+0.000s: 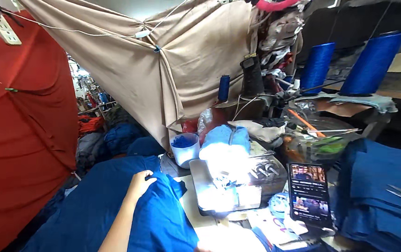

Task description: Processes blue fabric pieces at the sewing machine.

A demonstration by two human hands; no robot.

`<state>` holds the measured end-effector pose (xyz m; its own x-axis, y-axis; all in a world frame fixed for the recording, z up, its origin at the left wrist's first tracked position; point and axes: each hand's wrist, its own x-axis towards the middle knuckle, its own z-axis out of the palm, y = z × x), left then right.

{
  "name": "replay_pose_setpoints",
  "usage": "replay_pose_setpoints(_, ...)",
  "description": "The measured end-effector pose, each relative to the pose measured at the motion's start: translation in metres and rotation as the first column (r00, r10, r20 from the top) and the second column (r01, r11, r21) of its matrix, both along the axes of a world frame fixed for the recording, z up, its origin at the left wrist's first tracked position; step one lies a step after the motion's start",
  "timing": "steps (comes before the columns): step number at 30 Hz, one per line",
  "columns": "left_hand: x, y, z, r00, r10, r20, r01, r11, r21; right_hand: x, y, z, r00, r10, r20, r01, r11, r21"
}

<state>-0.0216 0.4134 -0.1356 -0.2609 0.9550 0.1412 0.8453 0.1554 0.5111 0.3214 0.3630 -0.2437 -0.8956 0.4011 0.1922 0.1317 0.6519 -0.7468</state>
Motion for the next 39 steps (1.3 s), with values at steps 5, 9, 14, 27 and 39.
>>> replay_pose_setpoints(5, 0.008, -0.041, 0.011, 0.986, -0.11, 0.124, 0.079, 0.969, 0.235, -0.097, 0.063, 0.057, 0.866, -0.341, -0.365, 0.244, 0.926, -0.287)
replay_pose_setpoints(9, 0.017, -0.065, 0.013, 0.972, -0.187, 0.143, 0.133, 0.937, 0.323, -0.139, 0.085, 0.081, 0.852, -0.388, -0.35, 0.105, 0.784, -0.612)
replay_pose_setpoints(14, 0.021, -0.081, 0.01, 0.953, -0.189, 0.237, 0.09, 0.923, 0.375, -0.142, 0.07, 0.083, 0.787, -0.417, -0.455, 0.141, 0.839, -0.526)
replay_pose_setpoints(27, 0.049, -0.095, 0.028, 0.882, -0.155, 0.445, -0.008, 0.939, 0.343, -0.139, 0.02, 0.079, 0.735, -0.297, -0.61, 0.24, 0.955, -0.176)
replay_pose_setpoints(39, 0.051, -0.113, 0.026, 0.916, -0.225, 0.333, 0.059, 0.894, 0.443, -0.141, 0.021, 0.092, 0.71, -0.411, -0.572, 0.334, 0.911, -0.24)
